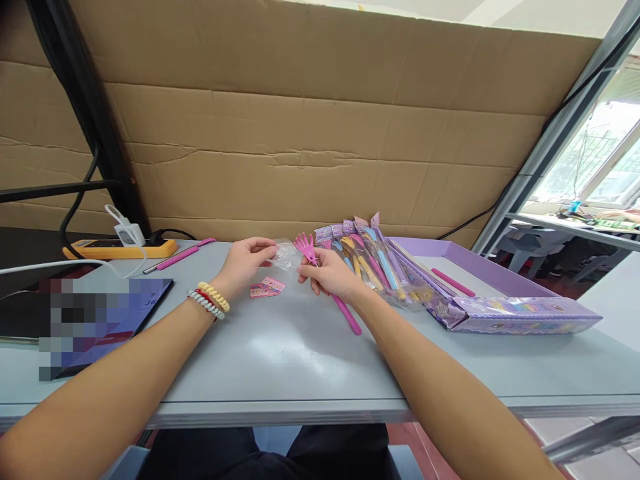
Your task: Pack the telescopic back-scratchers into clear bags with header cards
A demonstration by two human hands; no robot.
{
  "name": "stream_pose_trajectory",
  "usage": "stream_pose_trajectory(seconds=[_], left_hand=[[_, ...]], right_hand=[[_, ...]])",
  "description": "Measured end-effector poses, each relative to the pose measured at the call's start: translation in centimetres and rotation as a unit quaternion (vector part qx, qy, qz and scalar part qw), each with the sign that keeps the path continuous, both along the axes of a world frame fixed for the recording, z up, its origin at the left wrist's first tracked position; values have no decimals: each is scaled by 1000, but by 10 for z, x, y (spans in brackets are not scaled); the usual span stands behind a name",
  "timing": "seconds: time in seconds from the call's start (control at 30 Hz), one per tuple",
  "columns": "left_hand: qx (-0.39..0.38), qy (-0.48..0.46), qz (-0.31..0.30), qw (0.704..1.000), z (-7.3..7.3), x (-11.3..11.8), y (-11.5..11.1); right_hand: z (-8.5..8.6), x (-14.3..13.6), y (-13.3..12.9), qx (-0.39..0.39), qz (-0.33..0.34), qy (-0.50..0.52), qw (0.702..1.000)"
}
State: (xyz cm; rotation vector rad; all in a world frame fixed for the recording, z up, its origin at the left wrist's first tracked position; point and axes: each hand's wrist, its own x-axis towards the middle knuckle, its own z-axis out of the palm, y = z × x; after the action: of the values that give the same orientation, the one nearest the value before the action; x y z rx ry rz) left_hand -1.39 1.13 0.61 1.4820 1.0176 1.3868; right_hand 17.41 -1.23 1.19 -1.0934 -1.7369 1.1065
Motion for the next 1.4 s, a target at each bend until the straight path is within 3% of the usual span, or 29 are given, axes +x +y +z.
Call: stream_pose_trajectory(seconds=[0.17, 0.33, 0.43, 0.63, 0.8, 0.9, 1.0, 1.07, 1.13, 1.17, 1.23, 1.3, 1.4], left_hand=[[-32, -90, 69, 993, 3, -2, 3], [-156, -85, 173, 969, -1, -11, 12], [-193, -66, 131, 970, -4, -16, 17], [-184, -42, 68, 980, -3, -11, 12], [-209, 119, 40, 970, -2, -12, 9], [-174, 308, 89, 931, 0, -17, 7], [-109, 480, 203, 846, 2, -19, 1], [-48, 553, 259, 790, 2, -18, -4], [22, 580, 277, 766, 1, -15, -7], [50, 575, 268, 771, 1, -13, -8], [87, 532, 201, 818, 0, -7, -10], [117, 464, 78, 875, -1, -1, -13], [151, 368, -95, 913, -2, 10, -22]], right_hand=[[-1, -2, 0, -34, 32, -14, 999], [0, -1, 3, -26, -6, 29, 999], [-1, 1, 2, -2, -9, 13, 1000], [-6, 1, 3, 9, 40, -29, 999], [-6, 1, 5, 12, 13, -10, 1000], [-4, 1, 4, -11, -4, 55, 998], [1, 2, 1, -39, 3, 146, 988], [7, 4, 0, -52, 7, 192, 980], [12, 6, 1, -57, 0, 231, 971], [13, 7, 2, -54, -8, 247, 967], [15, 9, 5, -26, -45, 265, 963], [14, 8, 8, 24, -112, 257, 960], [10, 4, 10, 72, -190, 246, 948]])
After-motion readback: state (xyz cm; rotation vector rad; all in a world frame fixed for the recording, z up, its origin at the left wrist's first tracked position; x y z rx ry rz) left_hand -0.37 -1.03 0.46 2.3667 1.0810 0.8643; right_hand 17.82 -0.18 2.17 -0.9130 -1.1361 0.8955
